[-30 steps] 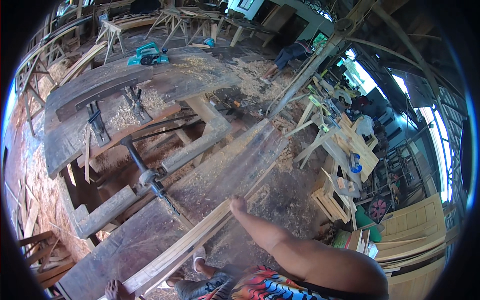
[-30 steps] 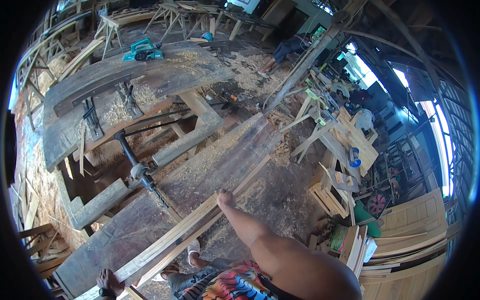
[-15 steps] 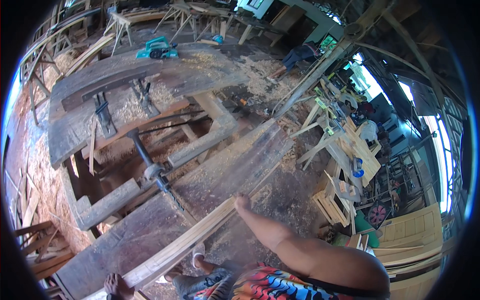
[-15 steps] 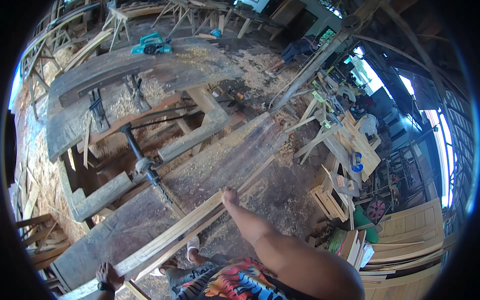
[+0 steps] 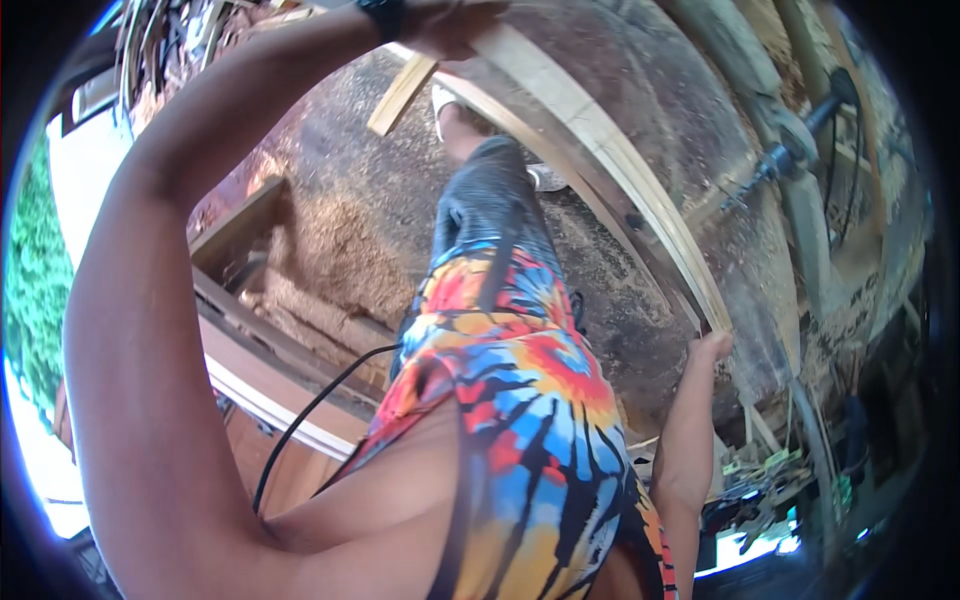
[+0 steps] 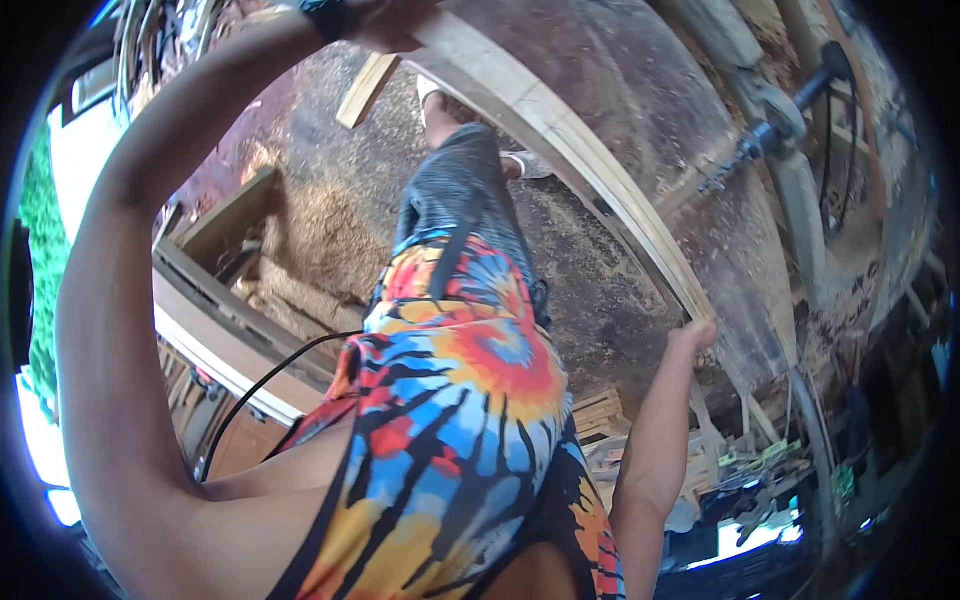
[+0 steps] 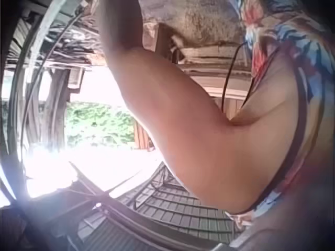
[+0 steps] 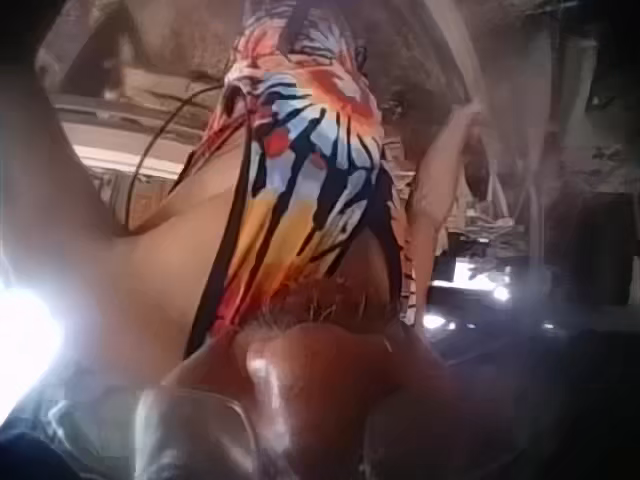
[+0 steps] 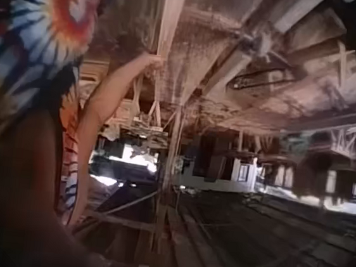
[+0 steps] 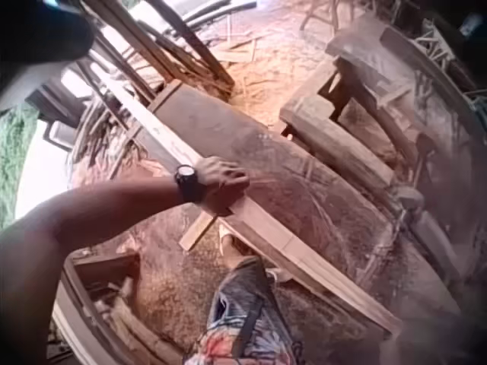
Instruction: The person uses a handheld power planer to smooth the surface of a wooden board and then positions the board under a drill press to create holes at marked points.
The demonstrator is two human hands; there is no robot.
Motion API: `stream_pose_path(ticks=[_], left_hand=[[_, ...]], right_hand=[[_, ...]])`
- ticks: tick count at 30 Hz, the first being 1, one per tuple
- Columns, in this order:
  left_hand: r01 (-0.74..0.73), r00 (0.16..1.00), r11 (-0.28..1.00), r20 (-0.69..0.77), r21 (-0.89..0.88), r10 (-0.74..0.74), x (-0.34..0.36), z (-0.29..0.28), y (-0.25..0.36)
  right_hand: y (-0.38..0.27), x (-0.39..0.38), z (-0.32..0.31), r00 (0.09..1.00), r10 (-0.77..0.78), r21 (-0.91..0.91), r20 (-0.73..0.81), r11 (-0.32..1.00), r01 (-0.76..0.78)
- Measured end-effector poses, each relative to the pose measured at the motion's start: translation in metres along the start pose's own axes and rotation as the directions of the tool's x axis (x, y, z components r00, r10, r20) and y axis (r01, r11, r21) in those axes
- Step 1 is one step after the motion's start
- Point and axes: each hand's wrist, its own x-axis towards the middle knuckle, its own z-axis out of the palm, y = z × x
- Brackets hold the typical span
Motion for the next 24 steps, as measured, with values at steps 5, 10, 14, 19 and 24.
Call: stream_pose_path(ticks=[5,10,14,19,24], left_hand=[[0.033,0.999,0.999,0.009,0.025,-0.033,-0.031,0.001,0.008],[0.099,0.993,0.994,0.059,0.046,-0.102,-0.040,-0.008,0.013],[0.097,0.986,0.993,0.131,0.073,-0.106,-0.025,-0.011,0.017],[0.050,0.995,0.998,0.083,0.045,-0.054,-0.028,-0.012,0.014],[0.058,0.994,0.998,0.089,0.033,-0.060,-0.023,-0.014,0.017]], right_hand=[[0.019,0.026,-0.016,0.999,0.009,-0.112,0.050,0.994,-0.003],[0.003,-0.026,0.002,0.997,0.075,-0.205,-0.018,0.976,-0.077],[0.003,-0.010,-0.009,0.999,-0.024,-0.147,-0.046,0.989,0.017],[0.006,-0.013,-0.005,0.996,-0.079,-0.170,-0.048,0.983,0.069],[0.011,-0.006,-0.007,0.998,-0.063,-0.164,-0.032,0.985,0.057]])
